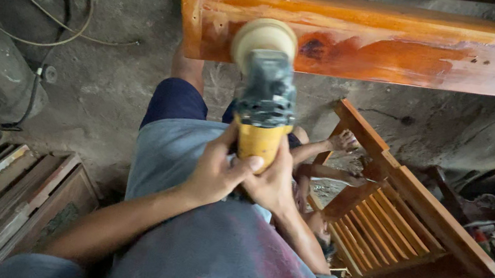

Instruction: The person uses an electric sander to smooth the surface of a wooden chair frame. They move the tool along the side rails and slats, removing old finish and smoothing the wood. The person repositions the chair to access different sections during the process.

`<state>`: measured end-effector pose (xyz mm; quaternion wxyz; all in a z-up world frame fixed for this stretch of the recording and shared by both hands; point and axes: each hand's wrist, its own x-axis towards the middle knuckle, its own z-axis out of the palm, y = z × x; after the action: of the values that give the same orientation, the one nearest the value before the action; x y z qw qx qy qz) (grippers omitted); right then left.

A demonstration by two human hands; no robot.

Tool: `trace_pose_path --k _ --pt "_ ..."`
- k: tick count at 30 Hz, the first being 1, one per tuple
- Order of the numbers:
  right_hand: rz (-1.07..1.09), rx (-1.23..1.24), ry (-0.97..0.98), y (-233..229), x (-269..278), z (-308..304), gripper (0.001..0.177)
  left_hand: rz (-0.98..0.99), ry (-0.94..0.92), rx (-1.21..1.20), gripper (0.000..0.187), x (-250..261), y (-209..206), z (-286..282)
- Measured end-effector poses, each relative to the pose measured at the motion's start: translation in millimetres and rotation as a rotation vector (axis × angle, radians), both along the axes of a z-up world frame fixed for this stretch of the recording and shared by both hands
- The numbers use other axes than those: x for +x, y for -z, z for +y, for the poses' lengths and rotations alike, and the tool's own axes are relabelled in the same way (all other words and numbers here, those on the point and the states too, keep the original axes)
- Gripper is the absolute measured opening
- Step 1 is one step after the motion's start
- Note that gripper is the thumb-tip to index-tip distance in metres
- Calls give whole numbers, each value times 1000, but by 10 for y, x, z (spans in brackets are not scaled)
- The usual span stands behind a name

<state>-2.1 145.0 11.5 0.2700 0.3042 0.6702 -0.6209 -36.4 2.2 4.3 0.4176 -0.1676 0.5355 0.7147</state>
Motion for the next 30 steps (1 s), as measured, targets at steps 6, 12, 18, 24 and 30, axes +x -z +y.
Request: trace_pose_path --k 6,12,18,24,30 --pt "-45 49 -161 -54 -71 7 68 -19 -13 -22 62 33 -11 -68" --pt "-11 -23 36 -46 19 70 68 36 -2 6 66 30 0 75" --pt "34 5 -159 11 1 -67 65 -19 -5 -99 59 131 -40 -133" --pt "-100 -8 -37 -1 60 -3 66 -1 51 -98 57 114 -22 -48" --pt "-21 -70 -7 45 133 -69 69 55 27 -65 57 135 -15 -82"
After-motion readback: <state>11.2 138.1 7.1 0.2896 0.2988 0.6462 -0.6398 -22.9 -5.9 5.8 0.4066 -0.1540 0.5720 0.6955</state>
